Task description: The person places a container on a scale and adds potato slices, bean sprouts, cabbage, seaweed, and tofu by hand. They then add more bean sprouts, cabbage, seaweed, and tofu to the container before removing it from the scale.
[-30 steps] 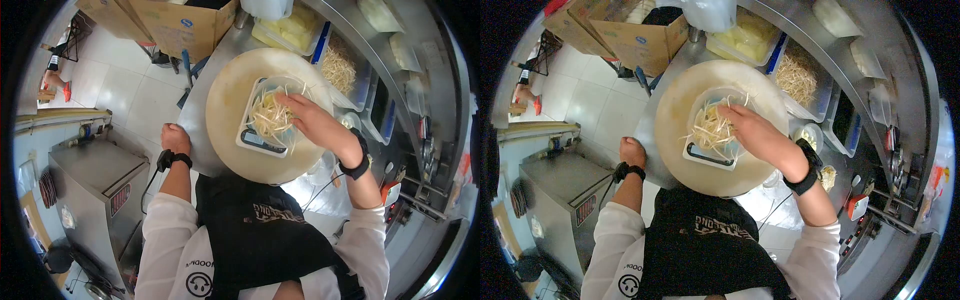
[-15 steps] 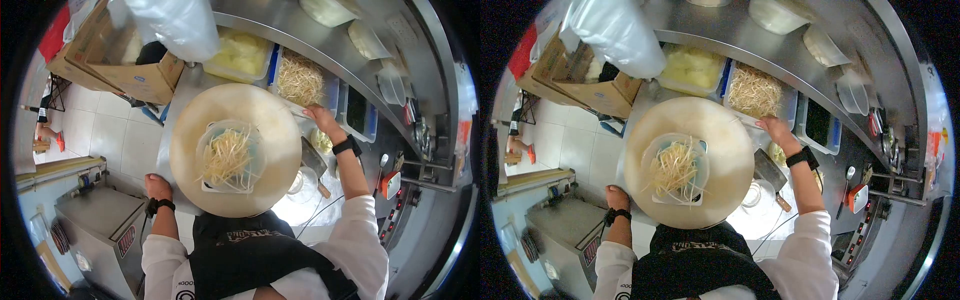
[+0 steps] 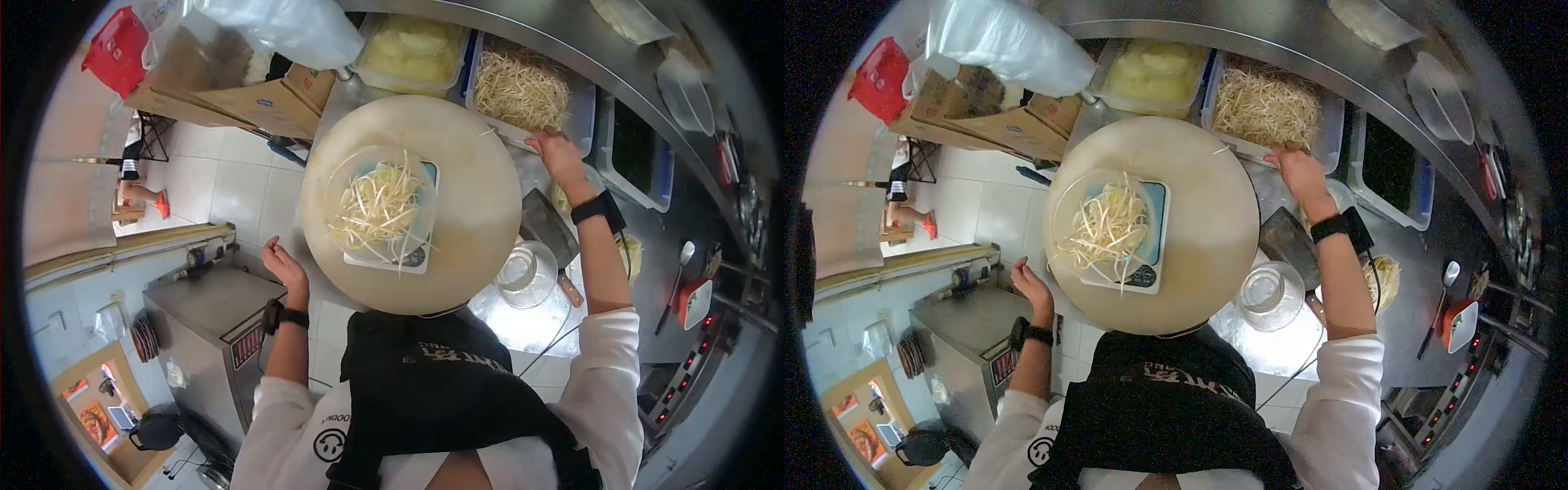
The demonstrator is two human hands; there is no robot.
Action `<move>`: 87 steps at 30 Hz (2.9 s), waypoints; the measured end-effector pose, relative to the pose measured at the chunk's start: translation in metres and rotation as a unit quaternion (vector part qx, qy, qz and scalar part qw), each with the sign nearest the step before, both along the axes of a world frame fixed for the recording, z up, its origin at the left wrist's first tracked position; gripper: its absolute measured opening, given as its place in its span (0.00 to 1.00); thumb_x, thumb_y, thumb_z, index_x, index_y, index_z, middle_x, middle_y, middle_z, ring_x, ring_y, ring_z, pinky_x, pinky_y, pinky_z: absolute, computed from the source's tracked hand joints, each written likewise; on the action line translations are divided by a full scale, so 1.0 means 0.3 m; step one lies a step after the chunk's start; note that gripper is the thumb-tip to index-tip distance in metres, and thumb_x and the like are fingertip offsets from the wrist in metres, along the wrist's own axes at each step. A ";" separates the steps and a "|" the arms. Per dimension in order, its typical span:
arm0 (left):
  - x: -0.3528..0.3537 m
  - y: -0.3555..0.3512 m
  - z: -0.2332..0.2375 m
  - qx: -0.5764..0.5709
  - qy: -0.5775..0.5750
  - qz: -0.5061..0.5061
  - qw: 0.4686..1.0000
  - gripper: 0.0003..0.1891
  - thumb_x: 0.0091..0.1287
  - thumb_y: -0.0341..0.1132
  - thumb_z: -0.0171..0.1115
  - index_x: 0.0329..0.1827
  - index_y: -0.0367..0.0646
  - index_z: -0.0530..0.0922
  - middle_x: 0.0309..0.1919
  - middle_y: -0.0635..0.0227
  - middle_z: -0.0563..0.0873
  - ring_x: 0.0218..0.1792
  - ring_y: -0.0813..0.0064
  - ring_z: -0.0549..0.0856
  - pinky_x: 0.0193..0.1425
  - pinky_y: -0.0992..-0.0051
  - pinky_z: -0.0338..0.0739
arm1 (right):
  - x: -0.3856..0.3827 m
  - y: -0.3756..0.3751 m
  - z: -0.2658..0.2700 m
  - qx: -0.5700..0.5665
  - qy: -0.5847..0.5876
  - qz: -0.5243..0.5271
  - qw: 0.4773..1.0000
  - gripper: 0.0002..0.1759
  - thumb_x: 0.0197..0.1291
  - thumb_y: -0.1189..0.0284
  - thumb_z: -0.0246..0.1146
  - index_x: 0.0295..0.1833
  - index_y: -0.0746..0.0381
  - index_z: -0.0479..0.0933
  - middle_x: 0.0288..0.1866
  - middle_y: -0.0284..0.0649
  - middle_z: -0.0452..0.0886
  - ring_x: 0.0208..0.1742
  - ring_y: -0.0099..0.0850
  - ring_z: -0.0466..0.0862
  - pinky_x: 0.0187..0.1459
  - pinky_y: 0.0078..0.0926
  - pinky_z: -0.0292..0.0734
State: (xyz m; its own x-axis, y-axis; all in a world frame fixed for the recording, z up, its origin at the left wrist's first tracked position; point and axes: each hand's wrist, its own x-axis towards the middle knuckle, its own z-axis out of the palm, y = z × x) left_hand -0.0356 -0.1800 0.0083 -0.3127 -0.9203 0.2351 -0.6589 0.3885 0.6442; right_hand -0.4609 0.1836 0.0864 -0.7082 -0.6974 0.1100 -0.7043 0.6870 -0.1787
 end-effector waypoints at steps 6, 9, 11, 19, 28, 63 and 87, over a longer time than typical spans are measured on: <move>-0.230 0.366 0.573 -0.096 0.118 -0.307 0.939 0.15 0.59 0.24 0.51 0.49 0.40 0.76 0.51 0.57 0.76 0.58 0.62 0.70 0.60 0.64 0.63 | -0.042 0.099 0.101 -0.157 -0.042 0.020 0.986 0.16 0.63 0.60 0.54 0.44 0.62 0.78 0.47 0.46 0.78 0.46 0.46 0.79 0.47 0.40 0.74; -0.343 0.453 0.760 -0.099 -0.070 -0.554 0.824 0.24 0.50 0.20 0.56 0.52 0.47 0.78 0.54 0.63 0.76 0.56 0.61 0.72 0.59 0.64 0.66 | -0.172 0.372 0.113 -0.242 -0.048 -0.093 0.964 0.09 0.56 0.79 0.56 0.43 0.64 0.76 0.43 0.47 0.77 0.45 0.45 0.78 0.48 0.34 0.73; -0.399 0.490 0.782 -0.080 -0.106 -0.552 0.823 0.26 0.48 0.17 0.56 0.51 0.49 0.79 0.54 0.65 0.77 0.55 0.60 0.73 0.60 0.65 0.67 | -0.342 0.662 -0.048 -0.143 -0.026 -0.157 0.977 0.15 0.51 0.84 0.56 0.46 0.64 0.74 0.41 0.48 0.77 0.46 0.43 0.79 0.48 0.32 0.74; -0.485 0.475 0.805 0.031 -0.168 -0.581 0.796 0.16 0.50 0.23 0.64 0.43 0.47 0.82 0.45 0.68 0.82 0.46 0.64 0.79 0.52 0.68 0.74 | -0.580 0.807 -0.322 0.182 -0.127 -0.125 0.967 0.41 0.46 0.54 0.65 0.64 0.63 0.66 0.60 0.59 0.71 0.63 0.51 0.70 0.62 0.40 0.67; -0.526 0.418 0.752 -0.033 -0.129 -0.372 0.918 0.16 0.54 0.27 0.66 0.47 0.40 0.77 0.46 0.60 0.80 0.49 0.59 0.78 0.52 0.67 0.72 | -0.660 0.868 -0.161 -0.019 -0.310 -0.244 0.919 0.23 0.58 0.73 0.56 0.61 0.63 0.68 0.62 0.53 0.68 0.61 0.49 0.70 0.58 0.40 0.70; -0.320 0.393 0.650 0.002 0.058 -0.421 0.905 0.12 0.58 0.24 0.61 0.45 0.39 0.74 0.43 0.58 0.79 0.48 0.58 0.77 0.55 0.68 0.69 | -0.284 0.707 0.387 -0.220 -0.104 -0.208 0.947 0.22 0.59 0.82 0.48 0.60 0.68 0.68 0.50 0.53 0.78 0.45 0.40 0.81 0.43 0.32 0.76; -0.210 0.413 0.473 0.185 0.187 -0.343 0.902 0.40 0.58 0.28 0.64 0.71 0.39 0.50 0.66 0.54 0.62 0.66 0.62 0.64 0.66 0.63 0.62 | 0.567 -0.415 0.642 -0.086 -0.232 0.154 0.957 0.17 0.59 0.78 0.50 0.53 0.70 0.71 0.47 0.51 0.79 0.48 0.39 0.79 0.52 0.29 0.72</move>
